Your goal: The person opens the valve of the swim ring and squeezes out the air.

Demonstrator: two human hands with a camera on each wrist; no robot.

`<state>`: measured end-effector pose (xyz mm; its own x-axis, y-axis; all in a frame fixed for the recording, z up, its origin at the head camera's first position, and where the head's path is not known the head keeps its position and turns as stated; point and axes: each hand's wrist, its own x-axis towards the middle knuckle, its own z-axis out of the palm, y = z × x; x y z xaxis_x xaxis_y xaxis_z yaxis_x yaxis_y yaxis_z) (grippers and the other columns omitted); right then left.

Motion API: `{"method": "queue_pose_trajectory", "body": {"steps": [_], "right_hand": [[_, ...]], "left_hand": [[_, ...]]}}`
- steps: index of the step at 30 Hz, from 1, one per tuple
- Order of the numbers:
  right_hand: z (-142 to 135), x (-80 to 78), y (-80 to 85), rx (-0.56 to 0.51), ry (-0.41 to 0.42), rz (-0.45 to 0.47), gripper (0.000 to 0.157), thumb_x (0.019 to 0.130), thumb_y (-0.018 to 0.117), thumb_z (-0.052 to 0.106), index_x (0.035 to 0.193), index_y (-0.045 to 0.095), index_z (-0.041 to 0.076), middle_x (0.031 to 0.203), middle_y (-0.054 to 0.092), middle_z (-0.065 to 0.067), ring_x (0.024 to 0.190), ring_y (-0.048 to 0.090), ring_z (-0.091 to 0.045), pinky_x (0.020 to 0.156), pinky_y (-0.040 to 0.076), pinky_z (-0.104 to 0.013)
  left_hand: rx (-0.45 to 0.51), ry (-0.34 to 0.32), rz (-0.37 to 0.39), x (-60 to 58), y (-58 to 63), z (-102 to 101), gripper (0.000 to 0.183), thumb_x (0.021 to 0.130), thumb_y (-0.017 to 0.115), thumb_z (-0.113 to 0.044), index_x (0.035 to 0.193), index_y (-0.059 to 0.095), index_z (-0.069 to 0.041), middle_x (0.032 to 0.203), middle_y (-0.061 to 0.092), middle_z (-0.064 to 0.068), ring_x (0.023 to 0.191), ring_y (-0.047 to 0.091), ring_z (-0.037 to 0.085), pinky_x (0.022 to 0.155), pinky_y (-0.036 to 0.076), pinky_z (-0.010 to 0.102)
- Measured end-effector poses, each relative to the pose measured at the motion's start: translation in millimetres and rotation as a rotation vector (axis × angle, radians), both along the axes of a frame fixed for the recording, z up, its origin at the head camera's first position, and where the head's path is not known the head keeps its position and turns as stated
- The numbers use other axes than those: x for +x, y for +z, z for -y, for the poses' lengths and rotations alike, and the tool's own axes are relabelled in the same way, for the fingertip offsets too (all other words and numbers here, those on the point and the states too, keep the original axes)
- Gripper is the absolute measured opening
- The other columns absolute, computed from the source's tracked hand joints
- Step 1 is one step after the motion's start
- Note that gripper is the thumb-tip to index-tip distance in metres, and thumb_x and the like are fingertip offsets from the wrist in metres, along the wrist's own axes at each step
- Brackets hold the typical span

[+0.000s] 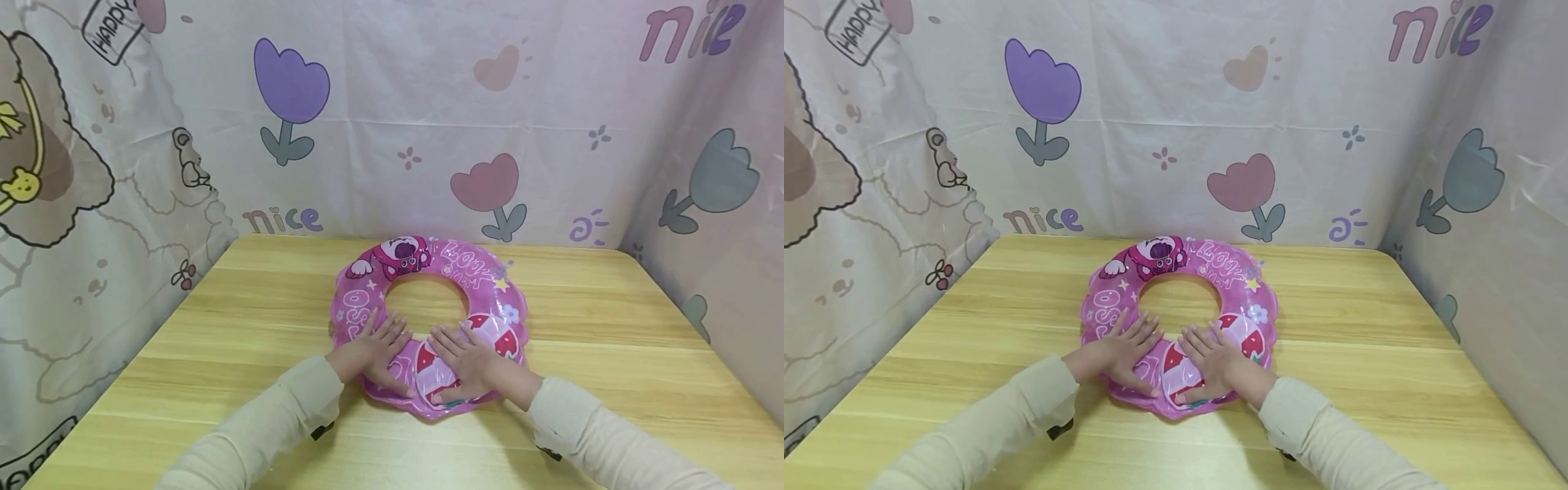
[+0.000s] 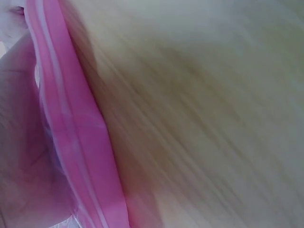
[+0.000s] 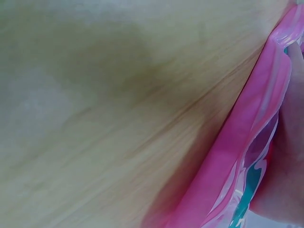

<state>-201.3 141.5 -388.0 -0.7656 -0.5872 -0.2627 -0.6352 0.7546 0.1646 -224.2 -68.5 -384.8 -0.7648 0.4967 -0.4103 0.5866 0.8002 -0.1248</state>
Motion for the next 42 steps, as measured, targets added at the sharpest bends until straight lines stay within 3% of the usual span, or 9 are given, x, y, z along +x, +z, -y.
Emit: {"method": "queue_pose_trajectory", "body": {"steps": [11, 18, 25, 34, 42], "right_hand": [[2.5, -0.6, 1.2, -0.002, 0.006, -0.014, 0.097, 0.078, 0.043, 0.075, 0.148, 0.022, 0.011, 0.156, 0.017, -0.006, 0.145, 0.014, -0.023, 0.118, 0.008, -0.046], [-1.0, 0.6, 2.5, -0.045, 0.019, -0.020, 0.097, 0.078, 0.046, 0.074, 0.147, 0.025, 0.009, 0.156, 0.019, -0.008, 0.144, 0.016, -0.025, 0.117, 0.010, -0.048], [-5.0, 1.4, 0.9, -0.093, 0.045, -0.024, 0.095, 0.079, 0.046, 0.072, 0.146, 0.027, 0.008, 0.155, 0.022, -0.010, 0.143, 0.019, -0.029, 0.117, 0.011, -0.050], [-11.7, 1.9, -7.0, -0.233, 0.109, -0.061, 0.092, 0.081, 0.046, 0.069, 0.144, 0.031, 0.003, 0.151, 0.029, -0.015, 0.139, 0.026, -0.035, 0.114, 0.017, -0.055], [-16.9, 4.8, -10.0, -0.363, 0.104, -0.066, 0.092, 0.084, 0.046, 0.066, 0.146, 0.024, 0.003, 0.153, 0.023, -0.016, 0.141, 0.021, -0.037, 0.114, 0.015, -0.054]], "left_hand": [[0.086, 0.076, 0.147, -5.2, 4.7, 3.5, 0.106, 0.074, 0.052, -0.074, 0.151, 0.004, -0.019, 0.158, -0.010, 0.003, 0.144, -0.015, 0.023, 0.114, -0.014, 0.049], [0.146, 0.078, 0.200, -9.4, 2.8, 5.5, 0.106, 0.075, 0.052, -0.072, 0.151, 0.001, -0.020, 0.156, -0.016, 0.003, 0.142, -0.019, 0.025, 0.112, -0.018, 0.049], [0.224, 0.038, 0.151, -6.6, 0.0, 8.3, 0.102, 0.076, 0.054, -0.070, 0.151, 0.007, -0.017, 0.157, -0.008, 0.005, 0.144, -0.011, 0.026, 0.114, -0.011, 0.051], [0.316, -0.037, 0.060, -3.4, -11.9, 17.7, 0.103, 0.076, 0.050, -0.074, 0.150, 0.010, -0.015, 0.157, -0.005, 0.007, 0.145, -0.006, 0.030, 0.114, -0.008, 0.054], [0.355, -0.097, -0.043, 0.1, -4.9, 24.4, 0.106, 0.074, 0.052, -0.073, 0.150, 0.009, -0.013, 0.157, 0.002, 0.012, 0.144, -0.003, 0.034, 0.115, -0.006, 0.054]]}}
